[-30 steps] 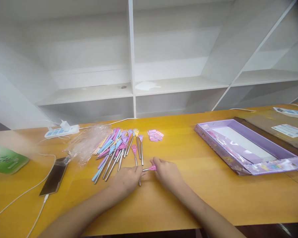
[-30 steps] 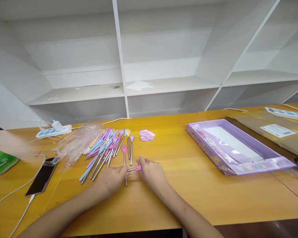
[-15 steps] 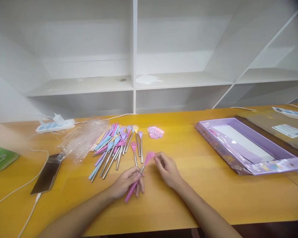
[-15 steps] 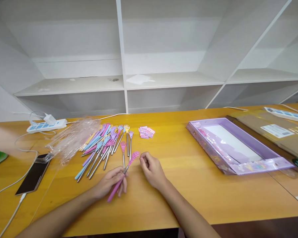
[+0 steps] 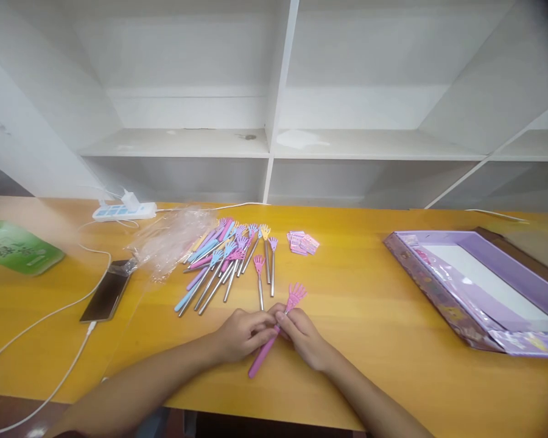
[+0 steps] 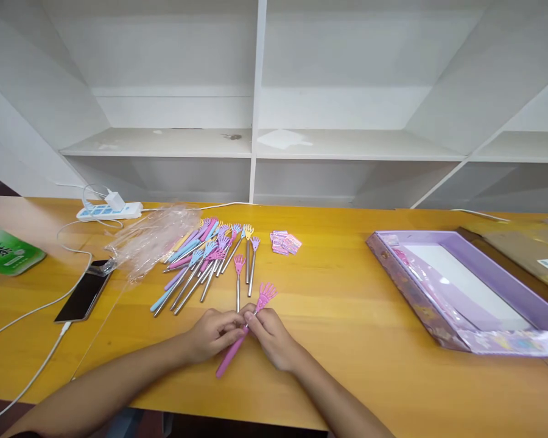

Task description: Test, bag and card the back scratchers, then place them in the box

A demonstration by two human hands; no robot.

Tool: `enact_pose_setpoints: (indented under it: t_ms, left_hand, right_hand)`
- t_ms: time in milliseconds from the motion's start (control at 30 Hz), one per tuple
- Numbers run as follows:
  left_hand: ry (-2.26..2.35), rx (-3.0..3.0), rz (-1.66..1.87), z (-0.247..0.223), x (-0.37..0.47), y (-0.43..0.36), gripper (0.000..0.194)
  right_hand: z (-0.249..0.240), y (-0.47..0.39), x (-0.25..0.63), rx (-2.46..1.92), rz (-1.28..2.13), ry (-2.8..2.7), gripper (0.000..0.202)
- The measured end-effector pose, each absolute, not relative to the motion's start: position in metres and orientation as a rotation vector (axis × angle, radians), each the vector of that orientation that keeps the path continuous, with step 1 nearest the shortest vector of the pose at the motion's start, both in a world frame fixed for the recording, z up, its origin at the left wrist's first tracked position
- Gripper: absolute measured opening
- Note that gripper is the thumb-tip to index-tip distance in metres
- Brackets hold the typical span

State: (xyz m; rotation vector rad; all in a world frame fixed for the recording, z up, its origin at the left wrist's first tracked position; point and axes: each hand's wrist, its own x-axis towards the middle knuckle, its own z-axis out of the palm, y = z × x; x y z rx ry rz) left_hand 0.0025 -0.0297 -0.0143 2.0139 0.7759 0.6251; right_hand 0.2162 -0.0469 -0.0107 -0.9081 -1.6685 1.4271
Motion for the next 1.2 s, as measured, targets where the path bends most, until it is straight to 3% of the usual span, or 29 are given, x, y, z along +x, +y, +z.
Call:
enact_pose_setpoints:
  t_ms: [233, 367, 433, 533, 633, 700, 800, 967, 1100, 1200]
  left_hand:
    - [0.652, 1.995, 0.652, -0.016, 0.003, -0.028, 0.022]
    - [0.748, 2.479, 0.820, 0.004, -0.011, -0.008, 0.027]
    - [0.954, 2.757, 0.854, 0.026, -0.028, 0.010, 0.026]
    - [1.616, 2.833, 0.664, 0.061, -0.064, 0.038, 0.020]
    - [2.190, 2.686, 0.442, 0.079, -0.100, 0.057, 0.051]
    - [2.309, 2.612, 0.302, 0.078, -0.116, 0.063, 0.070]
    - [2.361, 2.494, 0.132, 0.070, -0.127, 0.065, 0.081]
    - [2.405, 2.377, 0.073, 0.065, -0.129, 0.068, 0.073]
    - [2.429, 2.346, 0.322, 0.071, -0.132, 0.073, 0.051]
    - [2.566, 2.331, 0.430, 0.076, -0.141, 0.074, 0.048]
  right_hand:
    - [-0.020, -0.042, 0.221, -1.026, 1.520, -1.375, 0.057]
    - [-0.020, -0.035, 0.229, -1.090, 1.475, -1.180, 0.058]
    - [-0.018, -0.032, 0.234, -1.096, 1.443, -1.122, 0.058]
    - [-0.014, -0.029, 0.237, -1.097, 1.394, -1.094, 0.057]
    - [-0.009, -0.029, 0.238, -1.098, 1.373, -1.105, 0.058]
    - [-0.007, -0.029, 0.237, -1.091, 1.359, -1.123, 0.059]
    - [-0.004, -0.028, 0.236, -1.082, 1.338, -1.137, 0.061]
    - [-0.002, -0.026, 0.235, -1.071, 1.345, -1.118, 0.060]
    - [0.000, -0.026, 0.237, -1.073, 1.352, -1.125, 0.060]
    - [0.001, -0.026, 0.237, -1.065, 1.336, -1.139, 0.059]
